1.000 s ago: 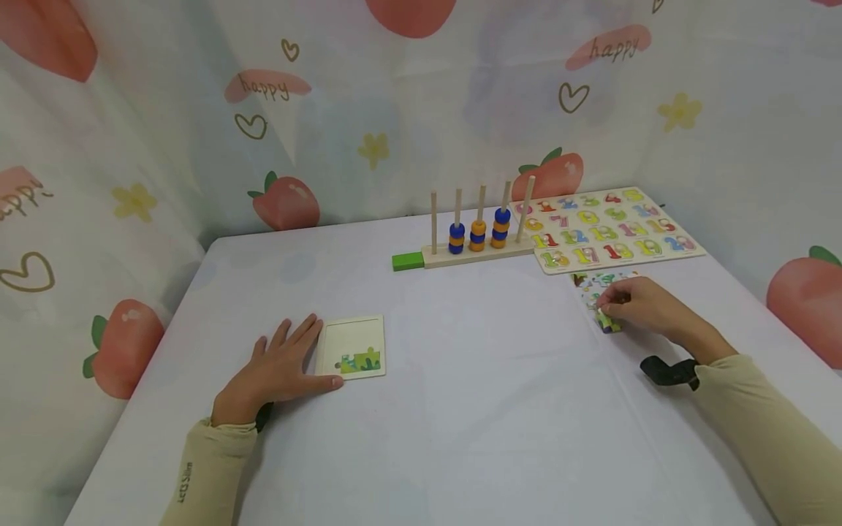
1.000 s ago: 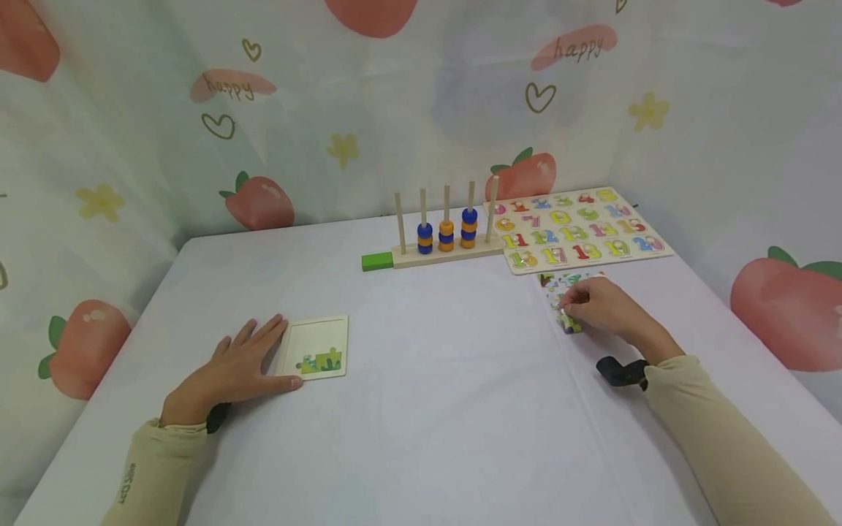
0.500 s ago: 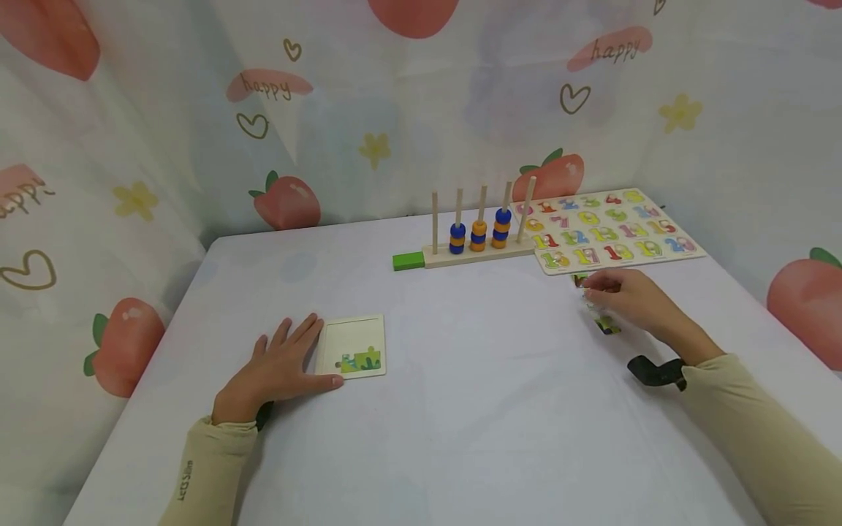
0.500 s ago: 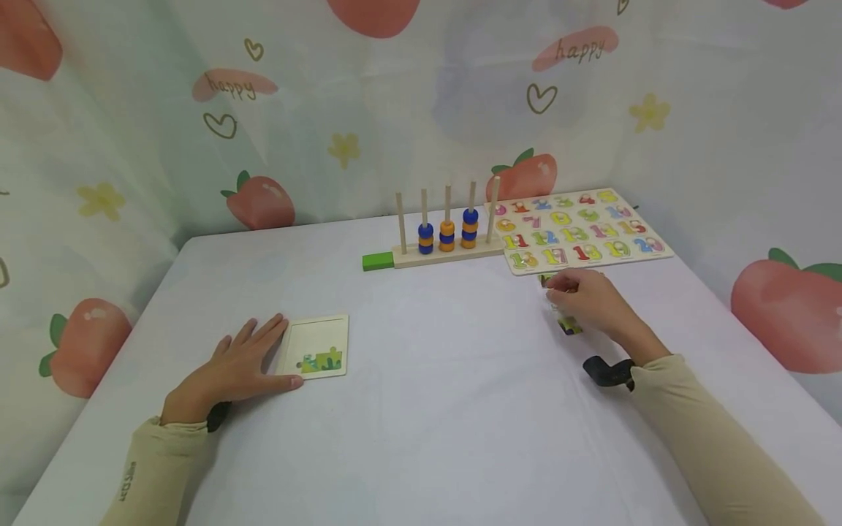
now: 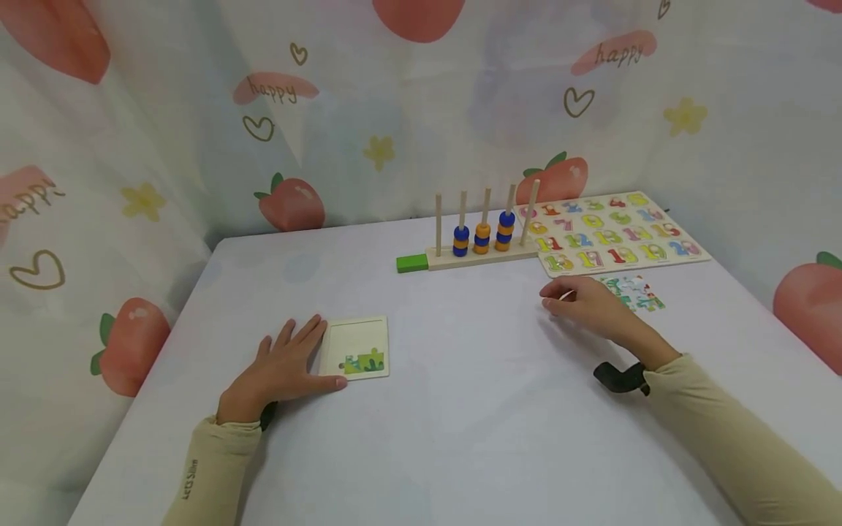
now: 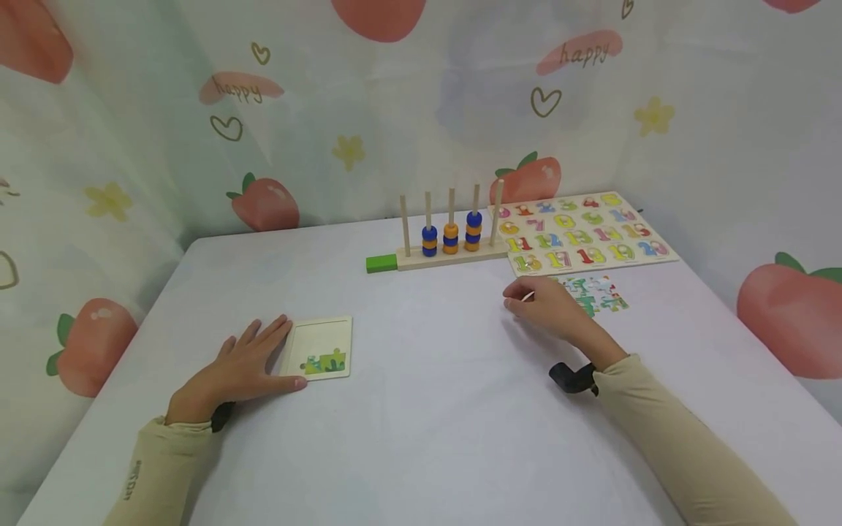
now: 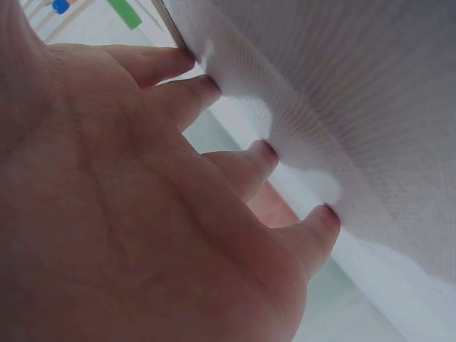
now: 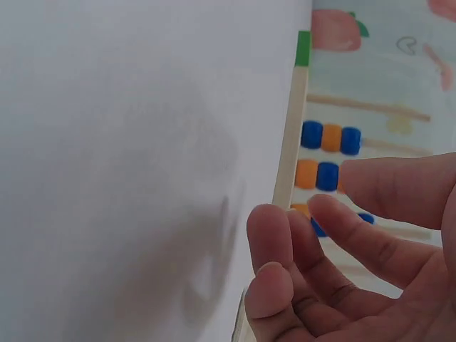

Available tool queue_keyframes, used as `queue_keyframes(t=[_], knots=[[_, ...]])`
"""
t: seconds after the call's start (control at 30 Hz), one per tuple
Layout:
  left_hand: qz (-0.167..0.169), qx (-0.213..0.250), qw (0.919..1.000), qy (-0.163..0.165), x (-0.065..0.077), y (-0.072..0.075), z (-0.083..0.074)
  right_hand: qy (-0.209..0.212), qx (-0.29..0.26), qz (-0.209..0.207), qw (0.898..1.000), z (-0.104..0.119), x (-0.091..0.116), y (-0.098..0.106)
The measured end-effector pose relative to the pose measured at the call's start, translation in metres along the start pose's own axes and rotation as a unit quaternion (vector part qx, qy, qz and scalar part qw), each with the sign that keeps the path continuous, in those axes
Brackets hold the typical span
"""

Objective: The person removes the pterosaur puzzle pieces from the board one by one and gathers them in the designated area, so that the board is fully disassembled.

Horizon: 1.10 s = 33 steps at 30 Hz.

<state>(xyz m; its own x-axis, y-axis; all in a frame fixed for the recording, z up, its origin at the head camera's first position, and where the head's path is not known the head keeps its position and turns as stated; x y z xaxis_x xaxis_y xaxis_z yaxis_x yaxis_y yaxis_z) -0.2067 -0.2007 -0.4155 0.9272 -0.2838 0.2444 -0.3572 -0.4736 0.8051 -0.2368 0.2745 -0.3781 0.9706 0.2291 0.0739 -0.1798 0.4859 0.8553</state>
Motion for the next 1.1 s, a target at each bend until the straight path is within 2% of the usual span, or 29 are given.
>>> queue_keyframes(t=[0.3,0.53,1.1], knots=[[-0.001,-0.002,1.0,-0.003,0.0,-0.002,0.002,0.023,-0.014,0.006,1.0,0.027,-0.008,-0.015],[-0.004,-0.012,0.9999,-0.003,0.001,-0.002,0.0,0.041,-0.032,0.028,0.998,0.046,-0.015,-0.031],[-0.004,-0.012,0.9999,-0.006,-0.001,-0.001,0.001,0.109,-0.056,0.057,0.991,0.113,-0.03,-0.061]])
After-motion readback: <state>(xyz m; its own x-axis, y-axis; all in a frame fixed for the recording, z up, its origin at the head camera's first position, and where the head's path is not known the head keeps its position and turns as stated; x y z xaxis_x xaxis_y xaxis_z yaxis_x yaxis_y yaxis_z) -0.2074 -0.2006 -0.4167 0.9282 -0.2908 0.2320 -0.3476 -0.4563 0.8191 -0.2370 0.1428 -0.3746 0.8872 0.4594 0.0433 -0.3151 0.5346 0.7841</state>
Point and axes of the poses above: each hand's wrist, its own x-axis away from the middle knuckle, its own y-axis out of the back of the hand, z = x × y, the point moved 5 cm from there along -x, towards the middle knuckle, and after that the axes turned 14 degrees about x, right-handed, at the moved point
